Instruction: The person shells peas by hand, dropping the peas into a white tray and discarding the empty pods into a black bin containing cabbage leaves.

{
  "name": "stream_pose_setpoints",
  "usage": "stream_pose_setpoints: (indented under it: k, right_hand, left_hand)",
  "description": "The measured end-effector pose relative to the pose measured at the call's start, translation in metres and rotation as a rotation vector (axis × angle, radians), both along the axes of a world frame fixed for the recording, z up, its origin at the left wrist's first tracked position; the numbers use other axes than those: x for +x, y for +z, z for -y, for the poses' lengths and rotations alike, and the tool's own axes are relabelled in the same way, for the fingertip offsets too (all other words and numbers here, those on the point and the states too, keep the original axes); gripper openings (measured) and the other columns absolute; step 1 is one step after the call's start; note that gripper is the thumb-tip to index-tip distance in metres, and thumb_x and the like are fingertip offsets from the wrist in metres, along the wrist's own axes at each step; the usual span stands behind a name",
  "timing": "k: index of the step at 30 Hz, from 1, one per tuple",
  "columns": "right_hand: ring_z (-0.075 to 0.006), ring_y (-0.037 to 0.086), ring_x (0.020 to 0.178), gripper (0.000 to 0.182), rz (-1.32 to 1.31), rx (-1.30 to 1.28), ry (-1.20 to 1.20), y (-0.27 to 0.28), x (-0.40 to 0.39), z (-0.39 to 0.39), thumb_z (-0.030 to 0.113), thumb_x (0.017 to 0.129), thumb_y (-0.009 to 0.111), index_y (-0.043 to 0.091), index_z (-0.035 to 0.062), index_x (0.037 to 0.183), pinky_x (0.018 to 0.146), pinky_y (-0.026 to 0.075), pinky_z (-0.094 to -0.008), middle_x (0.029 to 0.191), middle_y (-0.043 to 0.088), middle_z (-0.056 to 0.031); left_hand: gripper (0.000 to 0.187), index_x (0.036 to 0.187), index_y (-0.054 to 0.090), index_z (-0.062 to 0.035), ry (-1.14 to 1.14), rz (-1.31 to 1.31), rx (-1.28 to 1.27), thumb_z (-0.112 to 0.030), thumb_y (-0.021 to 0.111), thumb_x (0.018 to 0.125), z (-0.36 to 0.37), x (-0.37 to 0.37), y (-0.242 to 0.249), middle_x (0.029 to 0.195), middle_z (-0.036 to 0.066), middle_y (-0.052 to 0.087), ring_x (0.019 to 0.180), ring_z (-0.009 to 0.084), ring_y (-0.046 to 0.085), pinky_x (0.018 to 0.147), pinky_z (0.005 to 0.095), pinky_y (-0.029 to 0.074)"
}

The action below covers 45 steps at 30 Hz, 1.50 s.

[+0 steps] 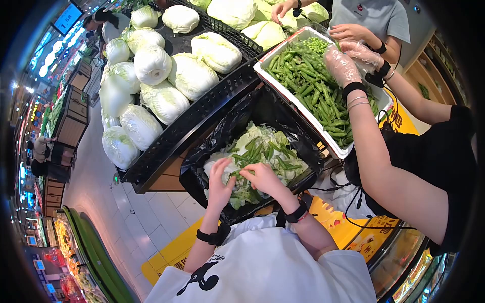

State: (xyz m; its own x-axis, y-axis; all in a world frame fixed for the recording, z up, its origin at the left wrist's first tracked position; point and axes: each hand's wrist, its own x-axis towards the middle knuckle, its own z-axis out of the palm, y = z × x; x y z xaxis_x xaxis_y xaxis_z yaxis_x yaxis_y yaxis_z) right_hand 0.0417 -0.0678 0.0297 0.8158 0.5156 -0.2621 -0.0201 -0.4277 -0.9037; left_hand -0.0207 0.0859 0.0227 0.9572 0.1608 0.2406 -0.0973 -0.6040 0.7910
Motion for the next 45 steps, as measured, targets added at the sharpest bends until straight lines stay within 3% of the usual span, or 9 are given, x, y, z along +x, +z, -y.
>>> stream_pose_setpoints:
  k: [5, 7, 12, 22, 29, 34, 38, 42, 45]
  right_hand:
    - [-0.0117, 0.055, 0.046, 0.019, -0.231, 0.307, -0.021, 0.003, 0.008, 0.000, 0.012, 0.077, 0.063, 0.056, -0.0024, 0.086, 0.043, 0.044, -0.0230, 0.062, 0.058, -0.0072]
    - [-0.0099, 0.056, 0.051, 0.023, -0.287, 0.306, 0.025, 0.002, 0.015, 0.003, 0.009, 0.077, 0.064, 0.052, 0.0000, 0.094, 0.050, 0.046, -0.0221, 0.066, 0.059, -0.0057]
    - [-0.0088, 0.057, 0.056, 0.019, -0.335, 0.562, -0.124, 0.006, 0.016, -0.003, 0.007, 0.077, 0.065, 0.050, 0.0005, 0.088, 0.054, 0.048, -0.0209, 0.072, 0.060, -0.0055]
    - [-0.0056, 0.051, 0.050, 0.021, -0.326, 0.511, -0.152, -0.008, 0.013, -0.002, 0.019, 0.082, 0.062, 0.058, -0.0019, 0.081, 0.047, 0.042, -0.0199, 0.061, 0.056, -0.0011]
    - [-0.0063, 0.051, 0.050, 0.027, -0.167, 0.412, -0.166, -0.026, 0.010, -0.006, 0.024, 0.085, 0.057, 0.060, -0.0029, 0.082, 0.047, 0.041, -0.0212, 0.058, 0.055, -0.0018]
    - [-0.0090, 0.053, 0.053, 0.029, -0.048, 0.096, -0.024, -0.030, 0.013, -0.009, 0.025, 0.086, 0.054, 0.060, -0.0027, 0.092, 0.051, 0.043, -0.0248, 0.061, 0.057, -0.0052]
    - [-0.0142, 0.059, 0.064, 0.034, 0.063, 0.178, -0.070, -0.031, 0.006, -0.012, 0.027, 0.086, 0.054, 0.053, -0.0019, 0.104, 0.060, 0.046, -0.0281, 0.068, 0.059, -0.0086]
    - [-0.0147, 0.060, 0.071, 0.033, 0.176, 0.348, -0.194, -0.045, -0.004, -0.013, 0.024, 0.087, 0.053, 0.049, -0.0011, 0.108, 0.065, 0.046, -0.0262, 0.074, 0.060, -0.0094]
    - [-0.0151, 0.060, 0.070, 0.028, -0.175, 0.484, -0.099, -0.040, -0.006, -0.007, 0.020, 0.088, 0.051, 0.050, -0.0017, 0.106, 0.063, 0.048, -0.0256, 0.078, 0.061, -0.0103]
  left_hand:
    - [0.039, 0.108, 0.055, -0.0044, -0.178, -0.070, -0.217, 0.000, 0.062, 0.070, -0.009, 0.003, 0.022, 0.106, 0.012, 0.054, 0.106, 0.0240, 0.050, 0.090, 0.0334, 0.039]
    - [0.037, 0.107, 0.055, -0.0030, -0.199, -0.227, -0.614, -0.003, 0.066, 0.071, -0.015, 0.006, 0.027, 0.104, 0.010, 0.056, 0.099, 0.0179, 0.054, 0.081, 0.0285, 0.044]
    - [0.034, 0.094, 0.053, 0.0000, -0.193, -0.292, -0.535, -0.004, 0.073, 0.066, -0.014, 0.011, 0.018, 0.079, 0.000, 0.053, 0.069, 0.0070, 0.050, 0.064, 0.0209, 0.044]
    - [0.042, 0.111, 0.044, -0.0029, -0.128, -0.492, -1.046, -0.001, 0.065, 0.074, 0.001, 0.005, 0.008, 0.077, 0.001, 0.050, 0.066, 0.0071, 0.054, 0.058, 0.0203, 0.047]
    - [0.063, 0.130, 0.034, -0.0092, -0.161, -0.428, -0.833, 0.002, 0.061, 0.074, 0.002, 0.004, -0.005, 0.098, 0.007, 0.050, 0.075, 0.0115, 0.055, 0.064, 0.0237, 0.048]
    - [0.070, 0.129, 0.034, -0.0082, -0.273, -0.321, -0.200, 0.002, 0.062, 0.066, 0.004, 0.006, 0.005, 0.114, 0.012, 0.046, 0.088, 0.0204, 0.053, 0.072, 0.0272, 0.047]
    - [0.063, 0.125, 0.035, -0.0048, -0.181, -0.357, -0.195, 0.002, 0.062, 0.068, 0.001, 0.013, -0.002, 0.118, 0.014, 0.041, 0.086, 0.0183, 0.054, 0.072, 0.0270, 0.047]
    - [0.054, 0.115, 0.033, -0.0014, 0.043, -0.243, -0.641, 0.001, 0.062, 0.070, 0.000, 0.022, -0.014, 0.107, 0.015, 0.044, 0.082, 0.0161, 0.056, 0.070, 0.0273, 0.047]
    - [0.052, 0.112, 0.030, -0.0022, 0.105, -0.174, -0.727, 0.002, 0.062, 0.070, 0.001, 0.027, -0.021, 0.096, 0.012, 0.043, 0.081, 0.0164, 0.056, 0.065, 0.0273, 0.048]
